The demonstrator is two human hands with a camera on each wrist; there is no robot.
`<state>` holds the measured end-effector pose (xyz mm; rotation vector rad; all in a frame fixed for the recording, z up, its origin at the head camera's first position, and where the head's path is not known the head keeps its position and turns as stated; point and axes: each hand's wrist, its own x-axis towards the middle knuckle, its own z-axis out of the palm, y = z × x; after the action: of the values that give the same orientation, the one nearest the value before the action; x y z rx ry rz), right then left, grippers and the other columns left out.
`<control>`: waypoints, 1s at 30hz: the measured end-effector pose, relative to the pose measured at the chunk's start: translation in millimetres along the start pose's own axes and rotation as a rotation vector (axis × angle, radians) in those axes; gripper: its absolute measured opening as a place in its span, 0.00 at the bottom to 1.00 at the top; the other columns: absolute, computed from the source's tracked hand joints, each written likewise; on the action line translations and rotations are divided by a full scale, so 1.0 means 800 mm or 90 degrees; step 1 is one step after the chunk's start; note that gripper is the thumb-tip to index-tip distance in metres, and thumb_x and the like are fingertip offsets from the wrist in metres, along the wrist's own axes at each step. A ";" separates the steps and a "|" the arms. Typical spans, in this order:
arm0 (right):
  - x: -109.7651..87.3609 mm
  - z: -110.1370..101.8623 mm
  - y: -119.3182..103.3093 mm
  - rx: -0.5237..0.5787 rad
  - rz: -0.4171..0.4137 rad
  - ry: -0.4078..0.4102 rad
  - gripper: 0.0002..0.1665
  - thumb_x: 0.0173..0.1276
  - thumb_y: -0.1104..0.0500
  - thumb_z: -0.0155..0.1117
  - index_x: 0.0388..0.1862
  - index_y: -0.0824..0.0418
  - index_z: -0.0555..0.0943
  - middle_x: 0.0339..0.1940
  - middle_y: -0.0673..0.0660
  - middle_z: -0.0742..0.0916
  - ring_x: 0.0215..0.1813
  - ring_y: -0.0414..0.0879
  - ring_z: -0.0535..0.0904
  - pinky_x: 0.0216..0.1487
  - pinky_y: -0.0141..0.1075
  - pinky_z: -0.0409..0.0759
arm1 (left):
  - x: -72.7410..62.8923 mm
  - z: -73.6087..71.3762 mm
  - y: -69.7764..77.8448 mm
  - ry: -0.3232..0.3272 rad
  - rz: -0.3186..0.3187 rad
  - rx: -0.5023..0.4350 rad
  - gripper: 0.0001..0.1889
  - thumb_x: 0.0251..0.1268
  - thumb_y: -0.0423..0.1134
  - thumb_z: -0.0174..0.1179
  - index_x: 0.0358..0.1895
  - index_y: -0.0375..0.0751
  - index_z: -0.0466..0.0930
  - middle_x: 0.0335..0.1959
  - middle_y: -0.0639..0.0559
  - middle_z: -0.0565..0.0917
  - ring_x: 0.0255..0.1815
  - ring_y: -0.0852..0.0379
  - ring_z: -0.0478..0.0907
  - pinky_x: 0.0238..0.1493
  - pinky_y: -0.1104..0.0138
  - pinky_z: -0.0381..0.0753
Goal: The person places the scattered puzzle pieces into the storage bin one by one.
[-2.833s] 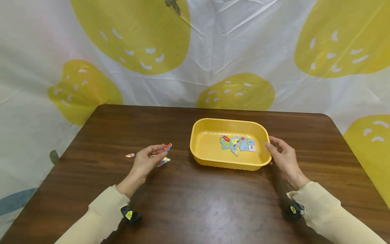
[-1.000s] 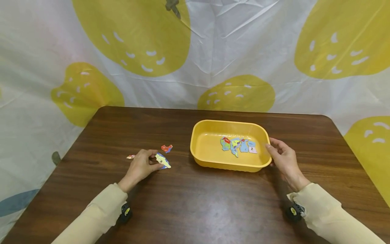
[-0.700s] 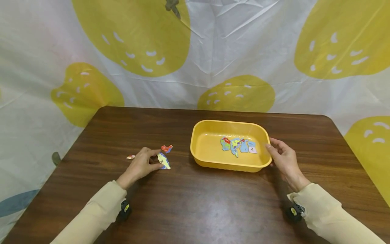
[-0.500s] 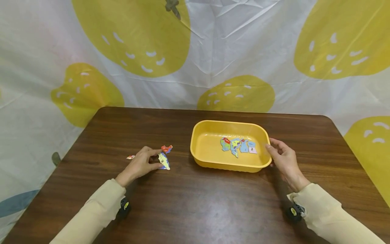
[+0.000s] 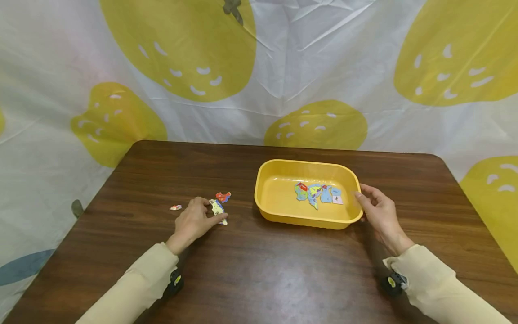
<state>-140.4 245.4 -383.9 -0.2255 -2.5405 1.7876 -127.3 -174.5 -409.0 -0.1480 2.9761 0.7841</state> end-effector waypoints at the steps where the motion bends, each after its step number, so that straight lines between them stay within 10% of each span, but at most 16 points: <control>1: 0.000 0.000 0.000 0.002 -0.001 0.000 0.31 0.72 0.51 0.53 0.66 0.70 0.65 0.24 0.45 0.75 0.21 0.33 0.71 0.20 0.27 0.73 | 0.001 0.001 0.002 0.001 0.001 0.010 0.34 0.50 0.62 0.65 0.51 0.37 0.73 0.41 0.45 0.78 0.36 0.52 0.77 0.29 0.60 0.74; 30: -0.001 0.001 0.000 0.018 -0.003 0.002 0.31 0.72 0.52 0.53 0.66 0.70 0.65 0.24 0.47 0.76 0.21 0.33 0.71 0.19 0.26 0.73 | 0.009 -0.006 0.008 -0.018 0.032 -0.035 0.22 0.51 0.45 0.70 0.47 0.40 0.74 0.39 0.49 0.83 0.38 0.50 0.79 0.37 0.56 0.74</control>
<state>-140.0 244.3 -384.3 -0.2215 -2.5108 1.8182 -135.6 -171.8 -402.6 -0.0646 2.9439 0.8674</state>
